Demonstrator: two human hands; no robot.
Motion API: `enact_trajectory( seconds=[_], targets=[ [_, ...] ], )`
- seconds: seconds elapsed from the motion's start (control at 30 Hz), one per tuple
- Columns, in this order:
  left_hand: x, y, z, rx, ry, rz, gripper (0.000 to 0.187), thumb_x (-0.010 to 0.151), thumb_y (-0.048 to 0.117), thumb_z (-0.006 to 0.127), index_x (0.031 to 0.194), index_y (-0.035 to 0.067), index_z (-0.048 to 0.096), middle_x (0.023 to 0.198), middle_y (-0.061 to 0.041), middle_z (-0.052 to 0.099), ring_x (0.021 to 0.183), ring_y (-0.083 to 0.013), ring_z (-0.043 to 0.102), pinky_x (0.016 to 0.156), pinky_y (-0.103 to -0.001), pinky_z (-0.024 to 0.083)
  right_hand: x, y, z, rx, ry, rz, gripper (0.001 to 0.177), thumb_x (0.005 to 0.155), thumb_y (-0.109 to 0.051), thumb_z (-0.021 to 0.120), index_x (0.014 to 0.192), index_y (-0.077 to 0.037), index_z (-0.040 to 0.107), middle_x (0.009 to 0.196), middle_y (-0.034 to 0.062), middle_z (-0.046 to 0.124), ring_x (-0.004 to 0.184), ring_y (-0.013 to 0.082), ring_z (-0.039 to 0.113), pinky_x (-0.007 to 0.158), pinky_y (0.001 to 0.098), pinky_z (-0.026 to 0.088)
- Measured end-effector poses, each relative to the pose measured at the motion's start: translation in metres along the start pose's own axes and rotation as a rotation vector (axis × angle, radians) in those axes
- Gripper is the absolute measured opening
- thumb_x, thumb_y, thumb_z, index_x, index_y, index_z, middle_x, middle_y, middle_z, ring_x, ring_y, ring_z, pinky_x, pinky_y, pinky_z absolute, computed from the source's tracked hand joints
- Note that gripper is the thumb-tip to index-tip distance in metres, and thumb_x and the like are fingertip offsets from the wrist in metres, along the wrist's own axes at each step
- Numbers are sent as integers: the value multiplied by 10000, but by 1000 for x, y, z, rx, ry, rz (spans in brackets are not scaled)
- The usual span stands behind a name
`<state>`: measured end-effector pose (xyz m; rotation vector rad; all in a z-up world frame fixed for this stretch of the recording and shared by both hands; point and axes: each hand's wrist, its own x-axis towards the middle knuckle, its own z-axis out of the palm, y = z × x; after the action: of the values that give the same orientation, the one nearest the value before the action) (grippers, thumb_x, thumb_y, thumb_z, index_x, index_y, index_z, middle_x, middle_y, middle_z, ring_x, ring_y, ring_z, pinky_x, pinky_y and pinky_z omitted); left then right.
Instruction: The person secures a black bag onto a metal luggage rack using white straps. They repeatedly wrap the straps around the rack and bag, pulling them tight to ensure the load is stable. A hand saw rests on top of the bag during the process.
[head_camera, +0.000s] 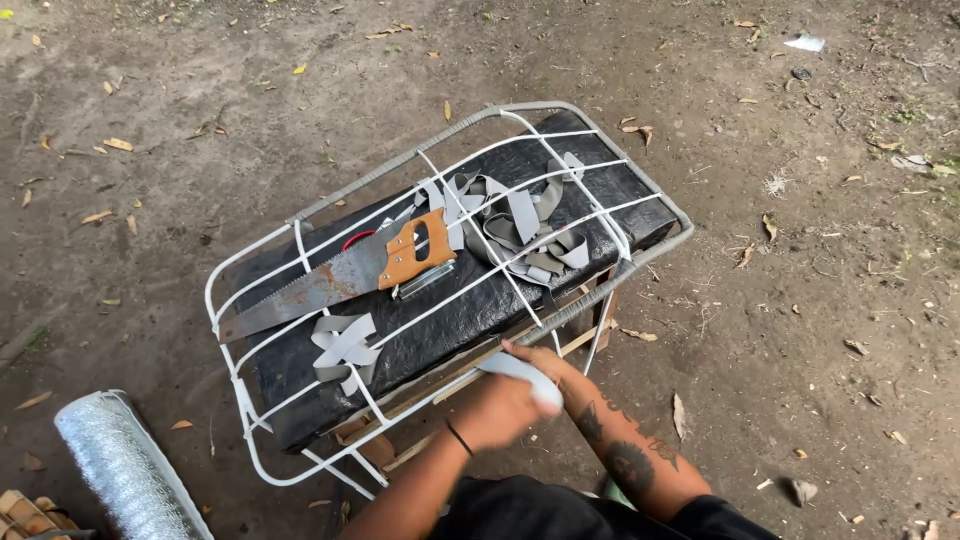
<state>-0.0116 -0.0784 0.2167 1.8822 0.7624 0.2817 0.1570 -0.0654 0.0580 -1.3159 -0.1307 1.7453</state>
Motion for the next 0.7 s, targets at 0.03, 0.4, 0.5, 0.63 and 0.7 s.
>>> enact_trajectory(
  seconds=[0.03,0.4,0.5,0.63,0.7],
  targets=[
    [-8,15,13,419,-264,272,236,934,339,632,945,157,782,858,-139,751,789,-384,684,639,-520,447,-1,-4,0,-184,116,18,559,837,-529,818,857,21,720,588,74,613,401,141,523,357,232,339],
    [8,-15,5,-211,-198,877,368,1129,381,454,1143,117,711,1187,-58,729,1159,-273,710,1091,-431,526,12,2,-24,-616,-80,-231,337,988,-321,692,882,-33,830,339,-23,348,271,73,209,331,225,123],
    [59,-150,27,280,443,450,195,981,197,627,864,82,733,894,-75,722,909,-323,725,800,-459,551,49,33,-44,-566,53,-372,188,834,-228,855,788,-49,821,593,61,690,508,141,615,547,272,550],
    [85,-207,42,626,365,-221,719,1078,586,278,764,91,693,696,-176,722,726,-356,751,665,-497,569,2,48,-17,-898,251,-423,364,955,-387,669,775,-75,723,615,120,641,631,297,643,648,388,521],
    [86,-204,42,655,349,-226,735,1092,550,238,725,92,681,666,-166,711,663,-340,738,619,-468,563,-1,70,-21,-902,318,-427,391,973,-411,645,800,-68,713,645,149,660,674,352,690,672,416,546]
  ],
)
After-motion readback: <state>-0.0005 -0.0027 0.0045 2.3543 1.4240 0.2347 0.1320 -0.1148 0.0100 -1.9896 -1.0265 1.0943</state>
